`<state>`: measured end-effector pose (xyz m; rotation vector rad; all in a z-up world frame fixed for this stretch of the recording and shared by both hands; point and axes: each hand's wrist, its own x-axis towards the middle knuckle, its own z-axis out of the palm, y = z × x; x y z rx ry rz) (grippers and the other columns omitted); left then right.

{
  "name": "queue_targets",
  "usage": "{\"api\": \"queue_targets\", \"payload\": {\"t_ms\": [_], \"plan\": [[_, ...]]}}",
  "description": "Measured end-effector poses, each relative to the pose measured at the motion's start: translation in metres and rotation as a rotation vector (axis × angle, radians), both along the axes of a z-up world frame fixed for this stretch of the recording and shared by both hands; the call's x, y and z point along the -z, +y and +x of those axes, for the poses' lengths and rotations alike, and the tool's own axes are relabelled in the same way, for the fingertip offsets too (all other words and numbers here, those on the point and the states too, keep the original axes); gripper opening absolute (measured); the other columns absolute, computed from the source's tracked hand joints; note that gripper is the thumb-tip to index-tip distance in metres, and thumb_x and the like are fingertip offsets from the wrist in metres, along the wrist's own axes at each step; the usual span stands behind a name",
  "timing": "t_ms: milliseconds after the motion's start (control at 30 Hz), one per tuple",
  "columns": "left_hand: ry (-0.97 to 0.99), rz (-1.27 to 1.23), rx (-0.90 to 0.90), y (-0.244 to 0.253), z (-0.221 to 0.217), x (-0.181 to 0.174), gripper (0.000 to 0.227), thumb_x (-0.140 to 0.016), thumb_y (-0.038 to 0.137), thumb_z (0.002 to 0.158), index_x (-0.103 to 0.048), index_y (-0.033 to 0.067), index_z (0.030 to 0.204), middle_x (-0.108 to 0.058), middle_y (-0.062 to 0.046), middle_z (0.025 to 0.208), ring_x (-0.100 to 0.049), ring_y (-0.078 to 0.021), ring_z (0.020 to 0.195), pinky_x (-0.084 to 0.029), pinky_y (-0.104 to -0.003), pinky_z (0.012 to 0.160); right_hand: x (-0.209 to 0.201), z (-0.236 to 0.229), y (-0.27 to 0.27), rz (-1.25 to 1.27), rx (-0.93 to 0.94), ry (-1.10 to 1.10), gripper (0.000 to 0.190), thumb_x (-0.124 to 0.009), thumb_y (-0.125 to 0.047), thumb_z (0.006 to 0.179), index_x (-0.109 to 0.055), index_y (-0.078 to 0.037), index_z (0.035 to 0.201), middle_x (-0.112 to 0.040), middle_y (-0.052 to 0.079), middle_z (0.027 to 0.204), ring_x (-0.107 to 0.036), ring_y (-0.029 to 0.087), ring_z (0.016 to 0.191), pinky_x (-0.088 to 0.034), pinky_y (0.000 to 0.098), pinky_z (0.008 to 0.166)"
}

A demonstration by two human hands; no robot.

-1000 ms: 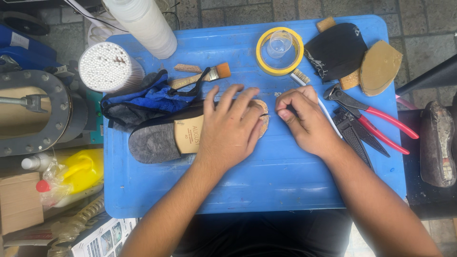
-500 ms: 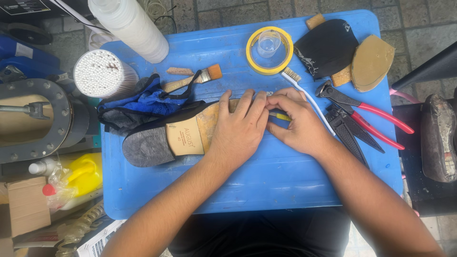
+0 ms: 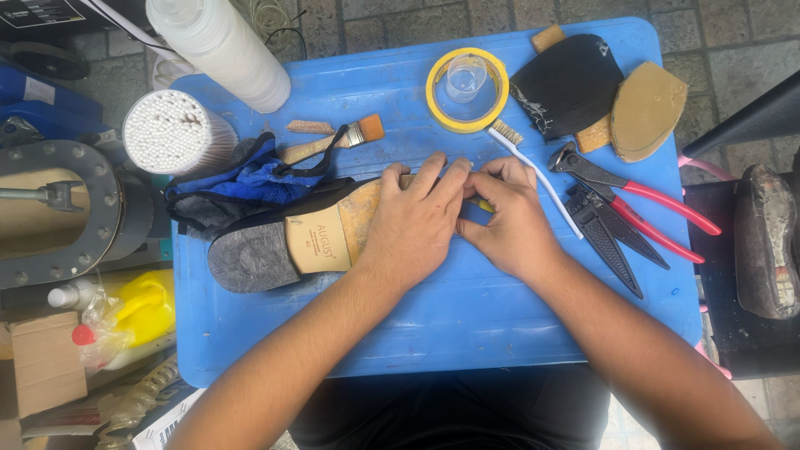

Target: The person uses a small yellow utility knife to scrape and clean the surface of a shoe sole. They repeatedly scrape the same area to remove debris and old material, occasionally wiping the surface with their fingers.

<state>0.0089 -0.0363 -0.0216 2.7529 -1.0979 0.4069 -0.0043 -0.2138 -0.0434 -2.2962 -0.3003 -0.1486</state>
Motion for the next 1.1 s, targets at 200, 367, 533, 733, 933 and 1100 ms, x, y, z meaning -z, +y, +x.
{"api": "queue_targets", "payload": {"t_ms": [200, 367, 533, 733, 933, 1100], "plan": [[0.04, -0.02, 0.095, 0.006, 0.001, -0.016, 0.034, -0.062, 0.022, 0.088, -0.069, 0.0007, 0.113, -0.055, -0.009, 0.139, -0.048, -0.0245, 0.131, -0.042, -0.054, 0.098, -0.002, 0.0, -0.001, -0.033, -0.026, -0.039, 0.042, -0.093, -0.014, 0.063, -0.076, -0.008, 0.101, -0.066, 0.008, 0.106, -0.056, 0.026, 0.112, -0.042, 0.0423, 0.102], [0.243, -0.377, 0.135, 0.035, 0.004, -0.047, 0.018, -0.066, 0.018, 0.097, -0.064, 0.005, 0.11, -0.063, -0.009, 0.123, -0.061, -0.0292, 0.119, -0.046, -0.05, 0.101, -0.011, 0.003, 0.002, 0.027, -0.057, 0.005, 0.045, -0.093, -0.022, 0.067, -0.077, -0.01, 0.108, -0.073, 0.001, 0.098, -0.053, 0.024, 0.107, -0.037, 0.0409, 0.102], [0.263, -0.449, -0.086, 0.065, 0.001, -0.072, 0.011, -0.065, 0.012, 0.1, -0.061, 0.0058, 0.108, -0.069, -0.01, 0.11, -0.068, -0.0321, 0.106, -0.051, -0.045, 0.091, -0.014, 0.004, 0.004, 0.032, -0.097, -0.021, 0.037, -0.089, -0.023, 0.077, -0.077, -0.012, 0.11, -0.077, -0.006, 0.092, -0.052, 0.021, 0.107, -0.034, 0.0401, 0.104], [0.315, -0.483, -0.156, 0.074, -0.008, -0.075, 0.022, -0.064, 0.007, 0.097, -0.063, 0.003, 0.118, -0.071, -0.013, 0.113, -0.069, -0.0352, 0.104, -0.054, -0.045, 0.088, -0.016, 0.005, 0.001, 0.084, -0.111, -0.124, 0.032, -0.085, -0.017, 0.084, -0.075, -0.01, 0.113, -0.077, -0.003, 0.096, -0.056, 0.02, 0.106, -0.041, 0.0371, 0.099], [0.354, -0.663, -0.189, 0.063, -0.012, -0.068, 0.016, -0.063, 0.001, 0.097, -0.064, 0.0025, 0.114, -0.071, -0.015, 0.112, -0.072, -0.0342, 0.101, -0.058, -0.04, 0.085, -0.019, 0.006, 0.008, 0.035, -0.057, -0.302, 0.019, -0.086, -0.014, 0.086, -0.075, -0.008, 0.1, -0.075, 0.002, 0.099, -0.063, 0.022, 0.097, -0.044, 0.0357, 0.091], [0.27, -0.756, -0.252, 0.052, -0.019, -0.059, 0.013, -0.064, 0.0, 0.097, -0.065, 0.0029, 0.11, -0.073, -0.012, 0.109, -0.074, -0.0311, 0.099, -0.059, -0.037, 0.085, -0.027, -0.001, 0.018, -0.112, 0.009, -0.421, 0.015, -0.087, -0.01, 0.085, -0.074, -0.007, 0.092, -0.073, 0.004, 0.088, -0.061, 0.023, 0.086, -0.043, 0.0379, 0.082]]}}
